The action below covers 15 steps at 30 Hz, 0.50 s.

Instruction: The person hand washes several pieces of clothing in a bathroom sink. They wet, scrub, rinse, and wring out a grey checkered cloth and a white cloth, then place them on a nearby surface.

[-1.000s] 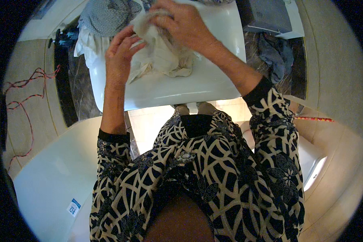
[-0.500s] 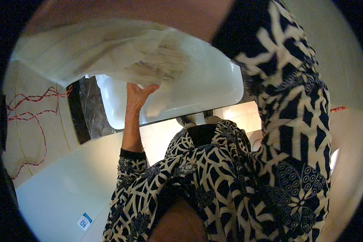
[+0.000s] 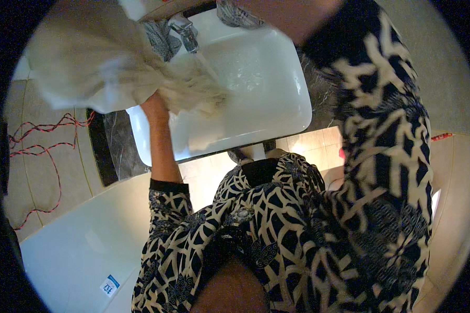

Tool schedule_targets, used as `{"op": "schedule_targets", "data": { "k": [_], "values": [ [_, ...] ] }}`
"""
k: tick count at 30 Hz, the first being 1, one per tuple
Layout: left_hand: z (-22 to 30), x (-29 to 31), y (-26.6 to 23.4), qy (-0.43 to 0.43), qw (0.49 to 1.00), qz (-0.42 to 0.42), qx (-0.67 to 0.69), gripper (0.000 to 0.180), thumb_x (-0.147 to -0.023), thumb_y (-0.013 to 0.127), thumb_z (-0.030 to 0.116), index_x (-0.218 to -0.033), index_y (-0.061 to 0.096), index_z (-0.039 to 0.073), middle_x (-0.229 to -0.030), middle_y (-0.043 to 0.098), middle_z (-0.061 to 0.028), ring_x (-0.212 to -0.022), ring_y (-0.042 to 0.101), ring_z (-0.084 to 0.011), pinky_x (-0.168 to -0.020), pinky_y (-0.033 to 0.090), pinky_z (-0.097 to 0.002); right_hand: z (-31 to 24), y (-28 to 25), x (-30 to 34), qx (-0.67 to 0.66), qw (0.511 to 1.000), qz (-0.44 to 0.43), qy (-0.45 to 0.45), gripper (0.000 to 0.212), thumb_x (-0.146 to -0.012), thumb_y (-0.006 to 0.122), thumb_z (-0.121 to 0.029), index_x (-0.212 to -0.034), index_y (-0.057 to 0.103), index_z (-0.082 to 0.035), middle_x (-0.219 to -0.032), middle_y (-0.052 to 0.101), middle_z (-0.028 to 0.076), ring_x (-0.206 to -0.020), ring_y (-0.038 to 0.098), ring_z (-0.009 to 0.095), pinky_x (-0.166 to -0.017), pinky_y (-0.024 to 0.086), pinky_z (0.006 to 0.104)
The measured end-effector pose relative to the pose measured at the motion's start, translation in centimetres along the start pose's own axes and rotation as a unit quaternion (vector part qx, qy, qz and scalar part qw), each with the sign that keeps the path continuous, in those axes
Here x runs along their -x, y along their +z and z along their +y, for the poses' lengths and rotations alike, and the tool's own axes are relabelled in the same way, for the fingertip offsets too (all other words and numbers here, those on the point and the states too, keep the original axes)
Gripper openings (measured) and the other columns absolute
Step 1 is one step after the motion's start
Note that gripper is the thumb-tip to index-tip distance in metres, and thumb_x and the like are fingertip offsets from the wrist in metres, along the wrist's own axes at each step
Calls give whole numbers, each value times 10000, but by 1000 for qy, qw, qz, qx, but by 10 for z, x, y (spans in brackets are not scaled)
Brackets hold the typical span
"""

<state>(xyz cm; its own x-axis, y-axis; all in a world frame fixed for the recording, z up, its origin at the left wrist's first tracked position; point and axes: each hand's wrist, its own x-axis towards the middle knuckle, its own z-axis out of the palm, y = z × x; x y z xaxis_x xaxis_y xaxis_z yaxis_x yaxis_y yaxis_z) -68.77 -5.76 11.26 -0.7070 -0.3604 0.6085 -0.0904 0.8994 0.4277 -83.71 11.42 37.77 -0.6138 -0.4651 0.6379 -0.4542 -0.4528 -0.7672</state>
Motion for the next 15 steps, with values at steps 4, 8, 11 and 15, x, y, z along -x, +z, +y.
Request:
{"op": "schedule_targets", "data": {
  "k": [4,8,11,15],
  "values": [
    [-9,-1,-39,-282,770,53,570,300,-799,464,144,-1060,456,-5,-1007,522,-112,-884,529,-213,-749,457,-311,35,-43,43,-43,994,42,91,259,-678,535,-89,-909,508,25,-699,571,127,-648,562,261,-588,443,345],
    [-19,7,-35,-419,662,59,618,313,-791,470,140,-1064,455,-13,-1014,518,-117,-864,534,-224,-732,465,-329,91,-81,147,103,914,16,392,287,-789,534,-188,-1051,506,-76,-917,569,43,-815,548,135,-708,451,272],
    [-38,33,2,-478,642,58,596,325,-761,498,130,-1048,467,-19,-1009,523,-126,-833,539,-224,-703,466,-332,137,-93,210,95,904,1,417,231,-746,543,-101,-959,531,-15,-846,572,54,-784,545,157,-723,446,301],
    [-78,73,39,-506,777,-16,374,318,-695,518,94,-981,507,-44,-912,565,-136,-779,545,-235,-683,447,-327,160,-96,241,225,882,-96,403,397,-661,563,-29,-1052,493,-35,-1022,529,105,-940,513,213,-818,405,293]
  ]
}}
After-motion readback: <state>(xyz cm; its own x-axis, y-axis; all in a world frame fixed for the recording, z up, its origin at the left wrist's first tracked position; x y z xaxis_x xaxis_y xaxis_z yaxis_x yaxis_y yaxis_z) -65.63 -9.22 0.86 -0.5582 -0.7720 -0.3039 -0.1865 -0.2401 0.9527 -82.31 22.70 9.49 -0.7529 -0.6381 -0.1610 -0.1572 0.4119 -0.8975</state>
